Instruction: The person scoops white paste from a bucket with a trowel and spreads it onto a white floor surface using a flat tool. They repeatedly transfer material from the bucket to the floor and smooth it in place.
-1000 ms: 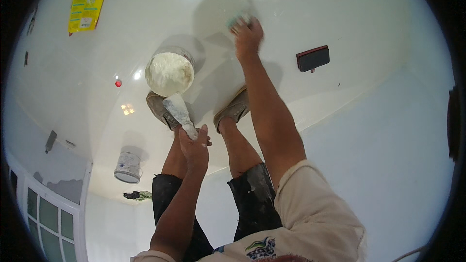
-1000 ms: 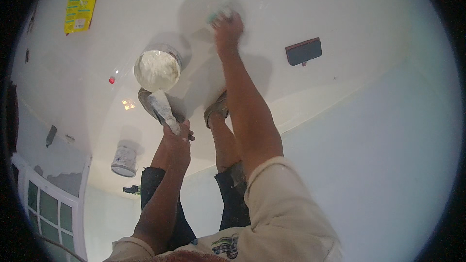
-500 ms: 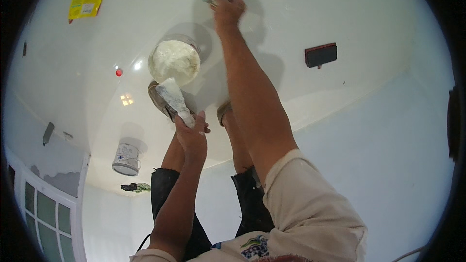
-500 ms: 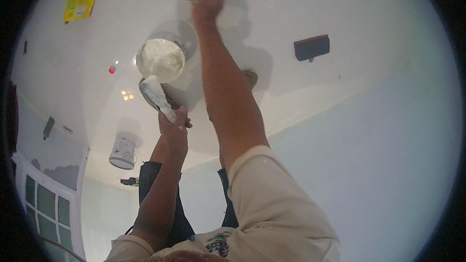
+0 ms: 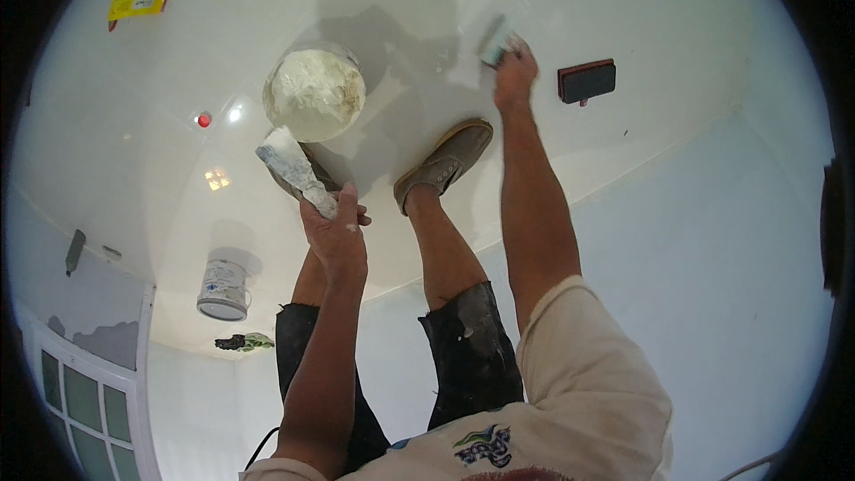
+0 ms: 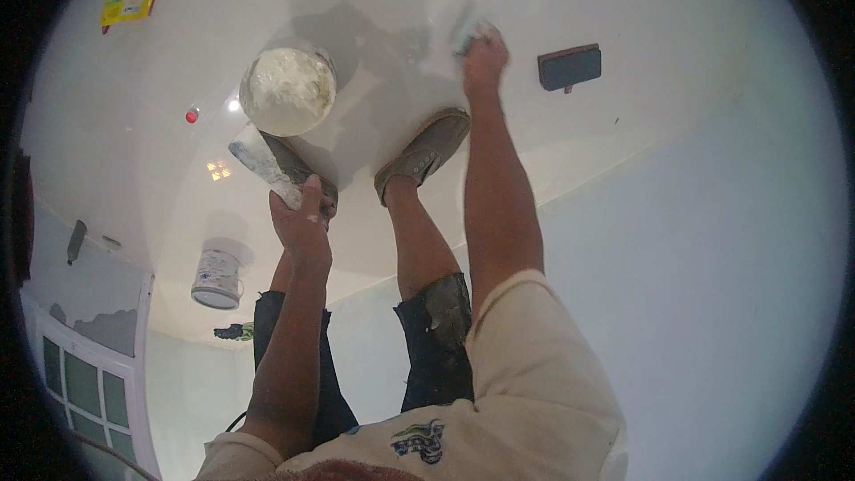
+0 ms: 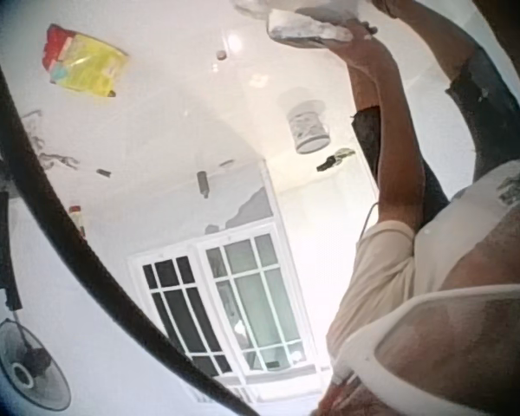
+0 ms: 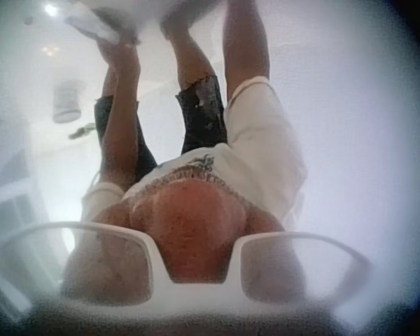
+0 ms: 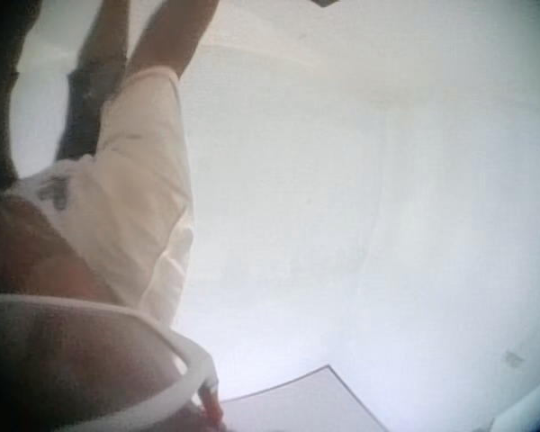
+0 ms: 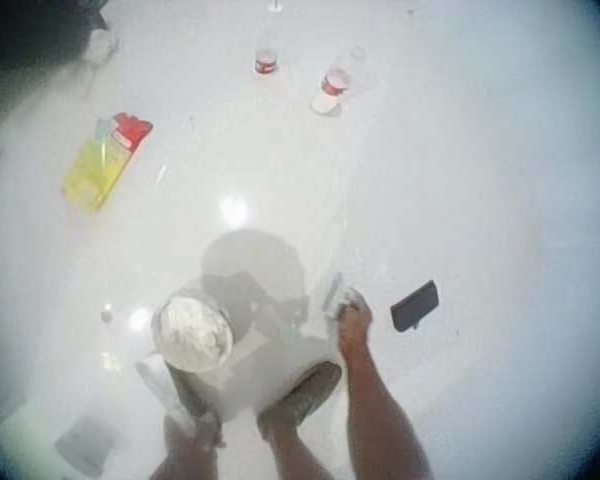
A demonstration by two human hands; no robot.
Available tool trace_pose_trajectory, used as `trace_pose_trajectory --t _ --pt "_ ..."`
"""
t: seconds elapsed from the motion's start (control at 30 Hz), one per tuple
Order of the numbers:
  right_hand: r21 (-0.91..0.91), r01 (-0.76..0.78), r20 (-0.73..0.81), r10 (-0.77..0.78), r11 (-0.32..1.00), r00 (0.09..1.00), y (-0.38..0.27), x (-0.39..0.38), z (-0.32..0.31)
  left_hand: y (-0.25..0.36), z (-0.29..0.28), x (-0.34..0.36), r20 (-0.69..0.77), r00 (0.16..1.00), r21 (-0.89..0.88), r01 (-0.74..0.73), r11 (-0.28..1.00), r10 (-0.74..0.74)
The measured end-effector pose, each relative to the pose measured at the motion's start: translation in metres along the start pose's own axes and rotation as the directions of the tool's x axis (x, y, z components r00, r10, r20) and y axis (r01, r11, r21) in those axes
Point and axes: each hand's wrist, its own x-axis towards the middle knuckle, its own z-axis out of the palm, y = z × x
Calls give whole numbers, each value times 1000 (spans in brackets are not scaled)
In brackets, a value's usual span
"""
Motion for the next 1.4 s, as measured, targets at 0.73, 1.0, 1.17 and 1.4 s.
trace_pose_trajectory --t 0.73,1.0,1.17,1.4 --pt "-539 53 149 33 840 988 43 -112 15 13 -16 4 7 1000 -20 9 1000 -9" --pt "-612 283 74 -303 738 950 25 -7 1 3 -8 0 103 995 2 11 1000 -11" --pt "-352 45 53 -28 935 998 -11 -26 12 16 -21 5 76 997 41 -31 999 28" --pt "-573 462 349 -308 677 885 27 -38 23 7 -10 0 133 990 15 -40 999 38"
